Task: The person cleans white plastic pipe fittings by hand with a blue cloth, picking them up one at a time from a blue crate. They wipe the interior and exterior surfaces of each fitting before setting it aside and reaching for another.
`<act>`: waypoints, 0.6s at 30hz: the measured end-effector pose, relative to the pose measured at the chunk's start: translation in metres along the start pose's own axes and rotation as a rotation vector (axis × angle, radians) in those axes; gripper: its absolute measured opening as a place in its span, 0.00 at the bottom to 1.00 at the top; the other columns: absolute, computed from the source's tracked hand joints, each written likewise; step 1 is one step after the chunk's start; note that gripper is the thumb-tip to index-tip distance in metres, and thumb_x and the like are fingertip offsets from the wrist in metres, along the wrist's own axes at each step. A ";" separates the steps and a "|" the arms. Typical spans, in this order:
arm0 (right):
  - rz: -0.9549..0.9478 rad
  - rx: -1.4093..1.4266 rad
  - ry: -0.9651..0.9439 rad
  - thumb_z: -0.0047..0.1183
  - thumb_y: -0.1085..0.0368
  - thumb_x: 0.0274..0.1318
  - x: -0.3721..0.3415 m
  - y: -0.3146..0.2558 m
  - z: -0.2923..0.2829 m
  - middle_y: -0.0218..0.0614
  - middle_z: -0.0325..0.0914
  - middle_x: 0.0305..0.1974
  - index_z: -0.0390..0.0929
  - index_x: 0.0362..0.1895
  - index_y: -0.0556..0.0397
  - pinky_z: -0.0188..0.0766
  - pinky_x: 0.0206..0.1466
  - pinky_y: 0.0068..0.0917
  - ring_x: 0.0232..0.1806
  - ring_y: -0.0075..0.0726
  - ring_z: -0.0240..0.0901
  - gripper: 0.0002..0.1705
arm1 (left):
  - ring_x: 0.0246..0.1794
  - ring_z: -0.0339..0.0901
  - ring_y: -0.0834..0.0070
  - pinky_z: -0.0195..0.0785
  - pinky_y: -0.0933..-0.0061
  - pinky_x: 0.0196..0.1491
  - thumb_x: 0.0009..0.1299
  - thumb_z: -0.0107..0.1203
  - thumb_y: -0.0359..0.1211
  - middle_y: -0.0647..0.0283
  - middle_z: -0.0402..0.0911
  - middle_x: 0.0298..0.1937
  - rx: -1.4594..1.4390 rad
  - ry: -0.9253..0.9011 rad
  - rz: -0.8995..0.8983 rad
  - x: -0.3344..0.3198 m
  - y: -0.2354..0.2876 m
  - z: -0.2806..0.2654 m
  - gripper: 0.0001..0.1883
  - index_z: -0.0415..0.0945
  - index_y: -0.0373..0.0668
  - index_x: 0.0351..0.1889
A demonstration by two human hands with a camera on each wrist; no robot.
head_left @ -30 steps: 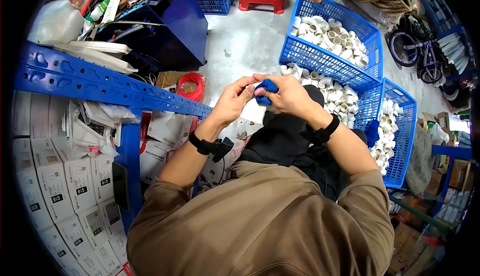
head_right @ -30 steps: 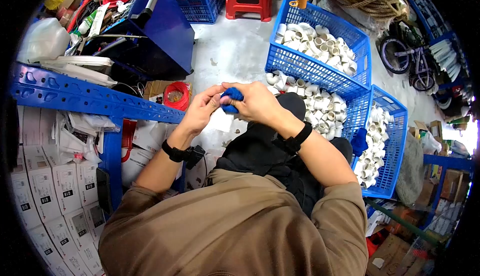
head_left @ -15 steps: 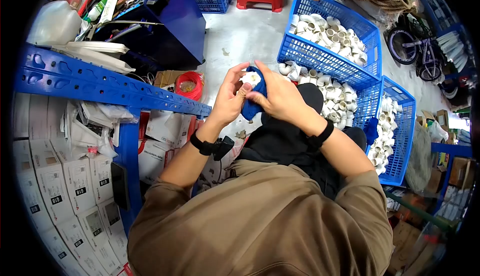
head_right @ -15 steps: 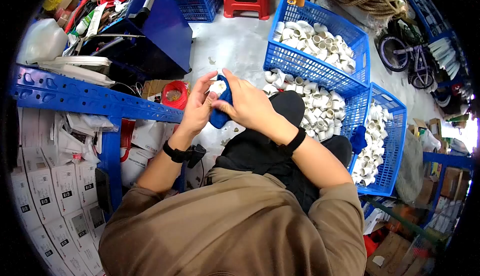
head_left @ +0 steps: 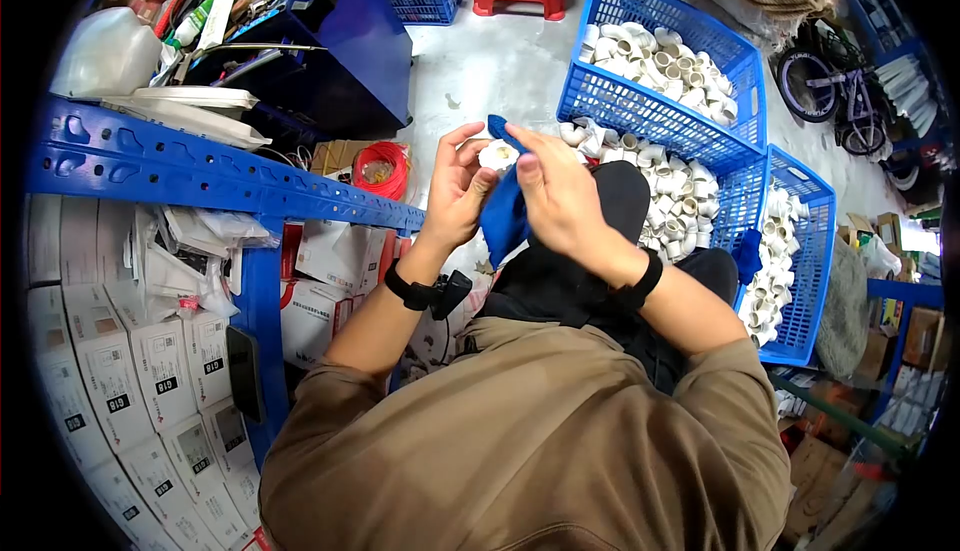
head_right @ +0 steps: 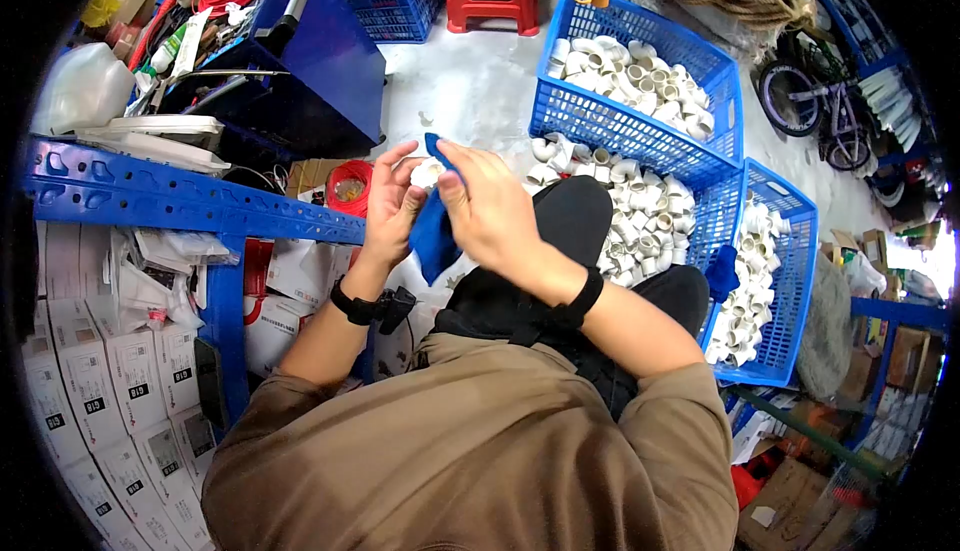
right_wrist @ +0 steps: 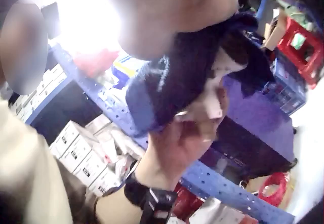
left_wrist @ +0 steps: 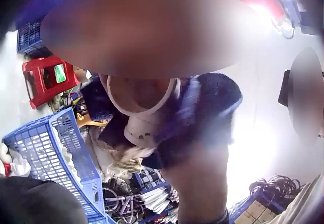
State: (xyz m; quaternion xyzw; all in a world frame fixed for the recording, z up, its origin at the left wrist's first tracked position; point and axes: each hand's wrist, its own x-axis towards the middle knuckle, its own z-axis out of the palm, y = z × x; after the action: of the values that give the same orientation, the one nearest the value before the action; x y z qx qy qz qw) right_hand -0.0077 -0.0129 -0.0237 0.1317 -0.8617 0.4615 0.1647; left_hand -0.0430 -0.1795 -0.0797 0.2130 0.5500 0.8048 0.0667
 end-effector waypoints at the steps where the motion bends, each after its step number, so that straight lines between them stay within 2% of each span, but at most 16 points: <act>1: -0.071 -0.114 0.007 0.40 0.46 0.74 -0.004 0.001 0.004 0.59 0.73 0.59 0.67 0.65 0.65 0.67 0.64 0.43 0.61 0.63 0.70 0.33 | 0.57 0.74 0.72 0.66 0.71 0.61 0.73 0.62 0.40 0.57 0.76 0.57 0.015 0.026 -0.005 0.001 0.001 0.000 0.34 0.56 0.39 0.70; 2: -0.141 -0.227 0.016 0.38 0.46 0.75 -0.007 0.003 0.009 0.61 0.69 0.62 0.61 0.69 0.67 0.66 0.65 0.45 0.64 0.65 0.67 0.36 | 0.56 0.74 0.72 0.66 0.71 0.61 0.73 0.62 0.38 0.57 0.76 0.57 0.030 0.051 -0.011 0.001 0.001 0.001 0.33 0.56 0.38 0.69; 3: -0.186 -0.271 -0.019 0.44 0.53 0.72 -0.008 0.003 0.011 0.64 0.64 0.65 0.53 0.72 0.69 0.65 0.66 0.46 0.65 0.68 0.64 0.38 | 0.56 0.75 0.72 0.67 0.71 0.61 0.72 0.63 0.37 0.57 0.76 0.56 0.076 0.081 -0.022 0.002 0.001 0.002 0.32 0.58 0.38 0.68; 4: -0.181 -0.268 -0.017 0.44 0.53 0.72 -0.008 0.004 0.011 0.64 0.64 0.65 0.53 0.72 0.69 0.65 0.66 0.46 0.65 0.68 0.64 0.38 | 0.56 0.75 0.72 0.67 0.71 0.61 0.72 0.63 0.37 0.57 0.76 0.56 0.079 0.079 -0.027 0.001 0.000 0.000 0.32 0.58 0.38 0.68; 6: -0.219 -0.082 -0.084 0.53 0.60 0.66 -0.002 0.009 0.006 0.63 0.66 0.64 0.53 0.72 0.69 0.66 0.65 0.46 0.64 0.67 0.66 0.39 | 0.55 0.75 0.72 0.68 0.70 0.59 0.72 0.63 0.37 0.56 0.76 0.55 0.144 0.048 -0.009 0.003 0.001 -0.005 0.31 0.58 0.38 0.67; 7: -0.197 -0.023 -0.125 0.60 0.65 0.58 0.000 0.010 0.000 0.58 0.68 0.63 0.56 0.72 0.66 0.69 0.62 0.44 0.62 0.65 0.68 0.42 | 0.55 0.75 0.72 0.69 0.70 0.58 0.72 0.64 0.37 0.57 0.75 0.54 0.158 0.017 0.013 0.002 0.003 -0.006 0.30 0.59 0.38 0.65; 8: -0.221 0.026 -0.141 0.63 0.63 0.56 0.004 0.012 -0.005 0.51 0.71 0.59 0.64 0.70 0.58 0.70 0.59 0.43 0.58 0.62 0.70 0.38 | 0.55 0.75 0.72 0.69 0.70 0.58 0.72 0.64 0.37 0.57 0.75 0.54 0.155 0.018 0.007 0.001 0.005 -0.007 0.30 0.59 0.38 0.65; 10: -0.213 0.073 -0.229 0.65 0.62 0.54 0.010 0.010 -0.014 0.45 0.73 0.56 0.73 0.65 0.50 0.72 0.57 0.41 0.56 0.57 0.72 0.33 | 0.56 0.75 0.72 0.69 0.71 0.58 0.71 0.64 0.37 0.56 0.75 0.56 0.064 -0.080 -0.019 0.003 0.009 -0.010 0.29 0.60 0.39 0.63; 14: -0.268 0.121 -0.228 0.65 0.60 0.55 0.013 0.015 -0.017 0.44 0.75 0.51 0.79 0.60 0.47 0.73 0.55 0.37 0.52 0.51 0.74 0.27 | 0.56 0.76 0.71 0.70 0.71 0.57 0.70 0.66 0.39 0.53 0.77 0.58 0.052 -0.119 -0.026 0.003 0.013 -0.015 0.30 0.60 0.41 0.62; 16: -0.163 0.310 -0.226 0.62 0.60 0.60 0.012 0.022 -0.016 0.42 0.76 0.47 0.81 0.58 0.49 0.73 0.52 0.32 0.48 0.45 0.75 0.22 | 0.55 0.77 0.70 0.71 0.71 0.56 0.69 0.67 0.39 0.53 0.78 0.57 0.033 -0.123 -0.037 0.003 0.011 -0.016 0.31 0.59 0.42 0.62; 17: -0.158 0.385 -0.182 0.58 0.58 0.66 0.012 0.024 -0.015 0.38 0.78 0.42 0.82 0.56 0.50 0.72 0.49 0.28 0.44 0.36 0.76 0.18 | 0.55 0.78 0.70 0.72 0.70 0.55 0.68 0.67 0.39 0.53 0.79 0.56 0.016 -0.123 -0.048 0.003 0.010 -0.017 0.32 0.59 0.42 0.62; 18: -0.155 0.387 -0.182 0.58 0.58 0.66 0.012 0.023 -0.016 0.38 0.78 0.42 0.82 0.56 0.50 0.72 0.49 0.28 0.44 0.36 0.76 0.18 | 0.55 0.78 0.70 0.72 0.70 0.55 0.68 0.67 0.39 0.53 0.79 0.56 0.016 -0.123 -0.051 0.003 0.011 -0.016 0.32 0.59 0.42 0.62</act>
State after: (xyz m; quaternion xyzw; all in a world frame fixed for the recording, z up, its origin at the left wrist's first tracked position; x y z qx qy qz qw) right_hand -0.0250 0.0118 -0.0276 0.2677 -0.7557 0.5904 0.0928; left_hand -0.0508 -0.1970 -0.0737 0.2482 0.5565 0.7839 0.1193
